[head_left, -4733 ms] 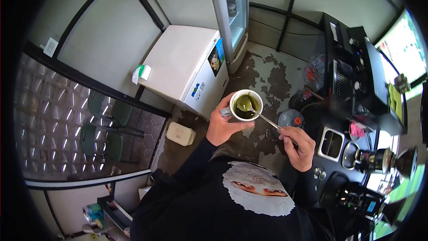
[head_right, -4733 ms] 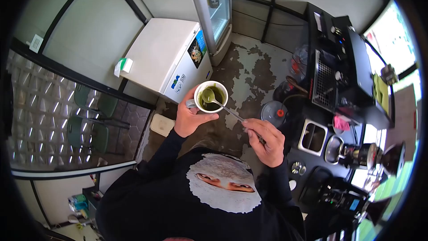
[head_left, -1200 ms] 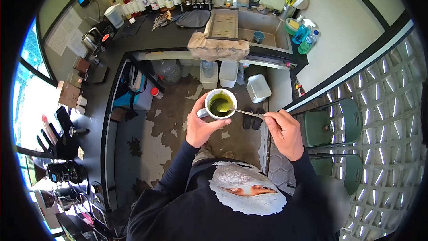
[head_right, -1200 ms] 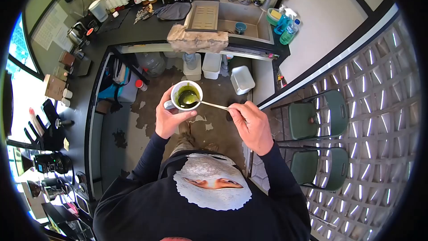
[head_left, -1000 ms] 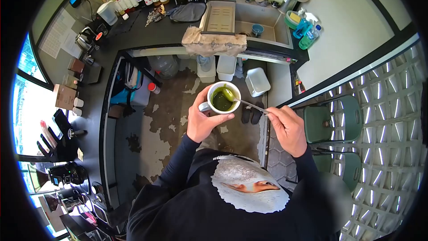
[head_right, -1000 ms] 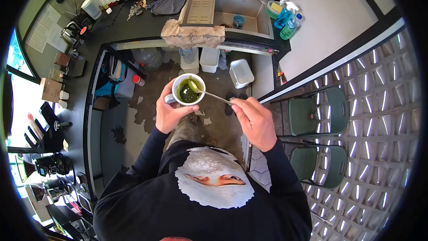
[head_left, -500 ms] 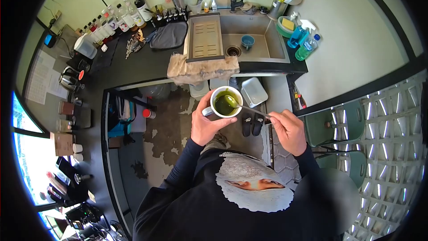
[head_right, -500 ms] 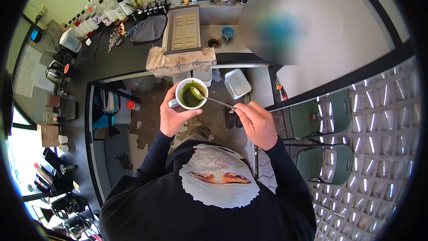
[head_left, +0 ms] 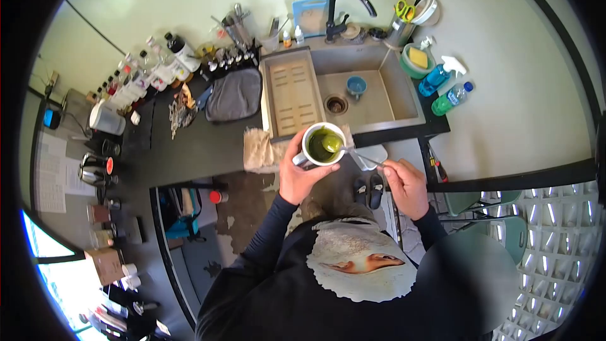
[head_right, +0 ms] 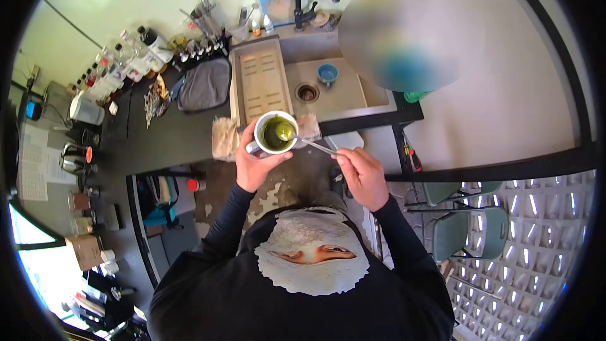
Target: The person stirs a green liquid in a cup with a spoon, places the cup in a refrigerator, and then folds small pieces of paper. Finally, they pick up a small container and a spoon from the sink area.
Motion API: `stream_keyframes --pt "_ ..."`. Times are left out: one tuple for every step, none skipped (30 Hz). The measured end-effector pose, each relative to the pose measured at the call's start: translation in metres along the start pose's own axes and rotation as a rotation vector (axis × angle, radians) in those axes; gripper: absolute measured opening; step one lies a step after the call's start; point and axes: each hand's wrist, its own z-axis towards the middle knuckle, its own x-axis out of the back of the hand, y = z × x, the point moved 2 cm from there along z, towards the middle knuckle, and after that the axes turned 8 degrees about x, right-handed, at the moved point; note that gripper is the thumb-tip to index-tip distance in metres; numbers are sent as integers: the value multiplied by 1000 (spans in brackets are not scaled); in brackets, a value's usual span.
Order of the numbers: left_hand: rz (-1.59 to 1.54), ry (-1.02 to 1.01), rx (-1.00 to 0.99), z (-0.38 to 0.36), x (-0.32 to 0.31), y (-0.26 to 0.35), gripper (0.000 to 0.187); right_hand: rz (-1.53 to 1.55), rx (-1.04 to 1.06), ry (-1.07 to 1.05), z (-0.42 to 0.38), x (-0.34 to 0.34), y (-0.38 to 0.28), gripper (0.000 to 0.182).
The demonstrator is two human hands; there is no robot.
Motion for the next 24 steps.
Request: stream_keyframes --pt "-63 3 11 9 0 -11 95 -11 8 14 8 -4 6 18" --pt "-54 4 12 16 2 -22 96 41 22 5 15 -10 14 18" --pt "-42 7 20 22 4 -25 97 98 33 -8 22 -13 19 18" --pt "65 -28 6 29 7 -30 99 64 17 -65 28 -13 24 20" --pt "71 -11 33 35 7 -37 98 63 18 -56 31 -17 30 20" --pt "64 1 43 40 7 -46 98 93 15 -37 34 -22 40 20" --pt "57 17 53 45 7 -52 98 124 15 -21 39 -25 50 21" --pt "52 11 53 51 6 -58 99 119 3 -87 47 -28 60 21" --pt "29 11 68 56 4 -61 99 125 6 -88 54 -30 70 21" --pt "21 51 99 60 2 -65 97 134 5 -105 59 -34 79 21" --pt "14 96 131 64 -2 -69 95 145 6 -128 65 -36 88 21" --pt "21 114 139 71 -6 -71 95 130 28 -140 73 -35 95 19" --pt "108 139 112 77 -9 -73 94 147 29 -157 80 -35 106 19" --pt "198 156 85 83 -13 -74 94 119 64 -182 87 -35 119 19" --pt "211 161 92 92 -18 -80 94 89 98 -197 97 -33 126 19" --pt "176 189 86 102 -24 -87 93 108 71 -189 107 -27 134 17" --pt "139 213 83 110 -30 -93 93 116 62 -190 118 -23 144 17" --pt "187 224 73 121 -37 -90 93 113 58 -214 131 -19 154 17" --pt "38 225 118 132 -45 -94 93 108 51 -235 144 -13 162 18" --pt "48 239 100 143 -50 -100 94 195 39 -129 159 -8 167 22" --pt "58 257 82 155 -54 -105 95 198 26 -137 172 2 176 22" --pt "13 261 101 167 -60 -104 98 204 -123 -174 185 10 188 25" --pt "119 257 71 177 -61 -101 99 208 -271 -213 197 16 203 28" --pt "37 274 85 186 -65 -103 99 214 -280 -229 210 20 218 28"
